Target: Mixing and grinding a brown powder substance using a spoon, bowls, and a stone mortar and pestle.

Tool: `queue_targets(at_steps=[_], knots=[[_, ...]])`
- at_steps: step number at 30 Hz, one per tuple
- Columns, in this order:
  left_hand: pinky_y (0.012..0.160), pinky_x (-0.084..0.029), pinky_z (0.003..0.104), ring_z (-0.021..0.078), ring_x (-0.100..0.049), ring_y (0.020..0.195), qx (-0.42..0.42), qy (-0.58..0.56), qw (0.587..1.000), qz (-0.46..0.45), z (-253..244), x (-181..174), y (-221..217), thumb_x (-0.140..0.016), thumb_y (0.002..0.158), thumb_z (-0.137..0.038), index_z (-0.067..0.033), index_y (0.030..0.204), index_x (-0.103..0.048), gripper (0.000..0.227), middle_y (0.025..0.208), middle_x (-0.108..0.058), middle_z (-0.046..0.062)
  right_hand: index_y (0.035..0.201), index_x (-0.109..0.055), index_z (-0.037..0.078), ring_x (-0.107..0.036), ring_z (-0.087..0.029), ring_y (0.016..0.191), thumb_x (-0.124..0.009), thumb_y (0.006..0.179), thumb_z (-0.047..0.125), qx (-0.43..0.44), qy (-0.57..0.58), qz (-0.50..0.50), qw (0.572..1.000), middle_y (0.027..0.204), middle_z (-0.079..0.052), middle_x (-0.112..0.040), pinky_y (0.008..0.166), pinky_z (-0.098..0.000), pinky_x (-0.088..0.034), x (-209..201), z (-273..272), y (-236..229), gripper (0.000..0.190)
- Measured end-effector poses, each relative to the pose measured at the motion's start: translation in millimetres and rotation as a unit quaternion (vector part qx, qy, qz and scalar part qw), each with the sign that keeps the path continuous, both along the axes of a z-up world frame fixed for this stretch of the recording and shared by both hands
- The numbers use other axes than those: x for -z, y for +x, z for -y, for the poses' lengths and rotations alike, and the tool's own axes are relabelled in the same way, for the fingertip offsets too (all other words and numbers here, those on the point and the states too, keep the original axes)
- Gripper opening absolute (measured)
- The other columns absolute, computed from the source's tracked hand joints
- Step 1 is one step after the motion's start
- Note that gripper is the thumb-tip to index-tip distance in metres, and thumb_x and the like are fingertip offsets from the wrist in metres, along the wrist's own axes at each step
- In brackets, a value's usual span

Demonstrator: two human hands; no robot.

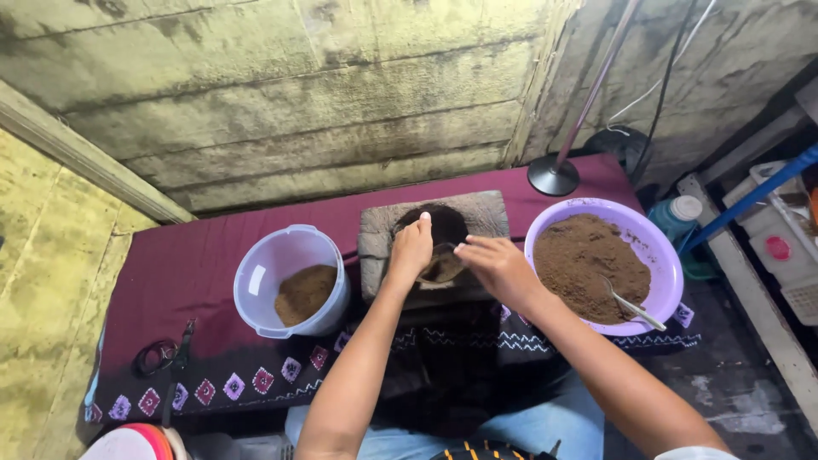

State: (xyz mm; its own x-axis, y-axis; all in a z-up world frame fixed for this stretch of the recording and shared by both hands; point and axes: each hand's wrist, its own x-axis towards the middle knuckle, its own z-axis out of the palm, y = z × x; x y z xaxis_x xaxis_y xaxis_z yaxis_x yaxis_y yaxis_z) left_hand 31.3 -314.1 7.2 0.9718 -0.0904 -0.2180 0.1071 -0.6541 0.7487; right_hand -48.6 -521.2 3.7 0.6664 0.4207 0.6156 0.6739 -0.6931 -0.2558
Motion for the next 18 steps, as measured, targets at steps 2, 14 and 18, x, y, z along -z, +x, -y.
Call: queue_targets(at_steps=[2, 14, 18], knots=[[0.111, -0.044, 0.051, 0.0400, -0.061, 0.126, -0.002, -0.012, 1.000, 0.006, 0, -6, 0, -0.022, 0.104, -0.054, -0.0075, 0.127, -0.071, 0.071, 0.125, -0.071, 0.021, 0.114, -0.076, 0.017, -0.070, -0.021, 0.117, -0.065, 0.094, 0.011, 0.003, -0.012, 0.025, 1.000, 0.115, 0.000, -0.079, 0.094, -0.0370, -0.052, 1, -2, -3, 0.023], [0.101, -0.053, 0.050, 0.0409, -0.066, 0.117, -0.070, -0.355, 0.932, -0.002, -55, -42, -32, -0.028, 0.108, -0.047, -0.0021, 0.127, -0.069, 0.064, 0.123, -0.070, 0.024, 0.112, -0.081, 0.020, -0.070, -0.015, 0.075, -0.067, 0.101, 0.019, 0.173, 0.393, -0.263, 0.864, 0.082, -0.008, -0.076, 0.071, -0.0310, -0.056, -22, -6, 5, 0.018], [0.100, -0.055, 0.049, 0.0415, -0.064, 0.119, -0.074, -0.314, 0.946, 0.029, -121, -60, -52, -0.031, 0.110, -0.046, -0.0031, 0.129, -0.069, 0.060, 0.126, -0.069, 0.024, 0.116, -0.079, 0.013, -0.067, -0.009, 0.072, -0.066, 0.101, 0.015, 0.111, 0.468, -0.295, 0.826, 0.085, -0.008, -0.073, 0.072, -0.0235, -0.058, -68, -53, 1, 0.020]])
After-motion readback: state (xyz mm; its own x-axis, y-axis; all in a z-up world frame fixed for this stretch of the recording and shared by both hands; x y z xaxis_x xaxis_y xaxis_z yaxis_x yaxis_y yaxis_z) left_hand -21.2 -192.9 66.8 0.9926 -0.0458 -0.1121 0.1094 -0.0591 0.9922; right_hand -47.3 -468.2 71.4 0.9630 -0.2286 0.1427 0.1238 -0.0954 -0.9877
